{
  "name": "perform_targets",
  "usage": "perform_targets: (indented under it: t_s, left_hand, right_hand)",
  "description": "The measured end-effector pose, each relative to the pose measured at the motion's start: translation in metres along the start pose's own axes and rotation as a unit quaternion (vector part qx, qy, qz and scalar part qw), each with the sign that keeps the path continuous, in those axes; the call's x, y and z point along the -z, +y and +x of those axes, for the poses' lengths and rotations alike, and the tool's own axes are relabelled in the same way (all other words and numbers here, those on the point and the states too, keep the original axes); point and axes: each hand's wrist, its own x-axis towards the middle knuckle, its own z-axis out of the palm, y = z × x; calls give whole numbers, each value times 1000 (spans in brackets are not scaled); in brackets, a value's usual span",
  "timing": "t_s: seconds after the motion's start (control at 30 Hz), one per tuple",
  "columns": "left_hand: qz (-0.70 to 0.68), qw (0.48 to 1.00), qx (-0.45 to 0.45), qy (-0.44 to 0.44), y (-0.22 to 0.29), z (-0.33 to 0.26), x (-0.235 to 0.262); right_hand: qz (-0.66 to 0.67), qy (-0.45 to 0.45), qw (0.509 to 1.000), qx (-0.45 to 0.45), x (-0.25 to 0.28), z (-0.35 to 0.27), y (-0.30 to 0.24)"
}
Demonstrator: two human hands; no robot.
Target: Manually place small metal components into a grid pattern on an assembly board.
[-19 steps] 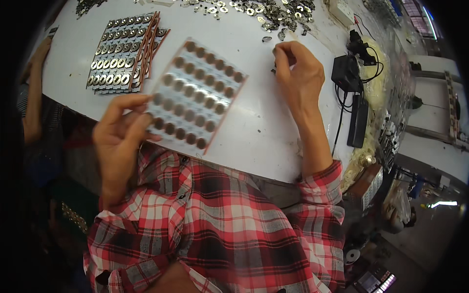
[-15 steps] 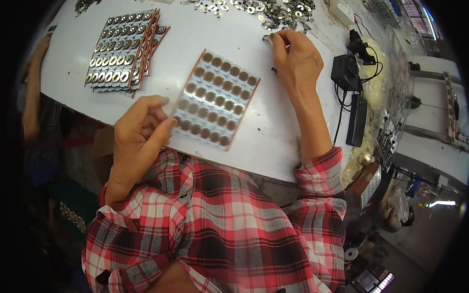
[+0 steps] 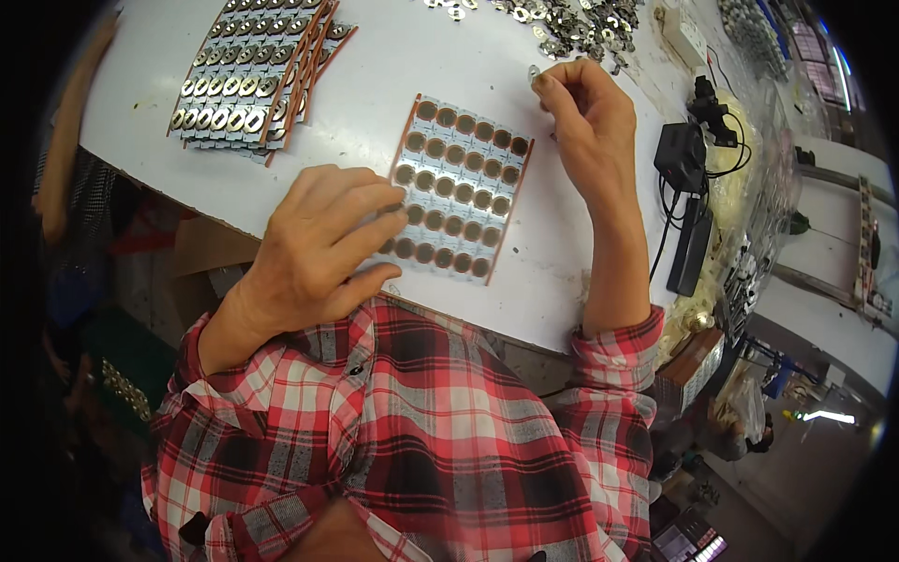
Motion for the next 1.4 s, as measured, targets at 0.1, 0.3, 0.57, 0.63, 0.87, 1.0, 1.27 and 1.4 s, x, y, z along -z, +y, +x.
perform_targets:
  t_s: [0.1, 0.3, 0.57, 0.63, 0.87, 1.0, 1.27, 1.4]
  left_hand:
    - [5, 1000, -18, 10, 4, 2, -15]
    - [-24, 999, -34, 20, 14, 11, -33]
    - [-8, 999, -30, -14, 17, 7, -38]
    - [-13, 999, -29, 20, 18, 10, -40]
    - [26, 998, -52, 15, 15, 12, -46]
    - [27, 998, -56, -22, 17, 13, -44]
    - [-24, 997, -50, -60, 24, 12, -39]
    - [8, 998, -53, -41, 21, 9, -46]
  right_hand:
    - [159, -44, 984, -71, 0, -15, -16]
    - [242, -104, 951, -161, -6, -33, -22]
    - [246, -148, 949, -129, -18, -42, -22]
    - [238, -150, 949, -144, -23, -43, -21]
    - [-134, -57, 976, 162, -32, -49, -10]
    - [-173, -91, 961, 195, -28, -47, -16]
    - [-36, -140, 987, 69, -29, -51, -29]
    - [74, -117, 988, -70, -33, -52, -33]
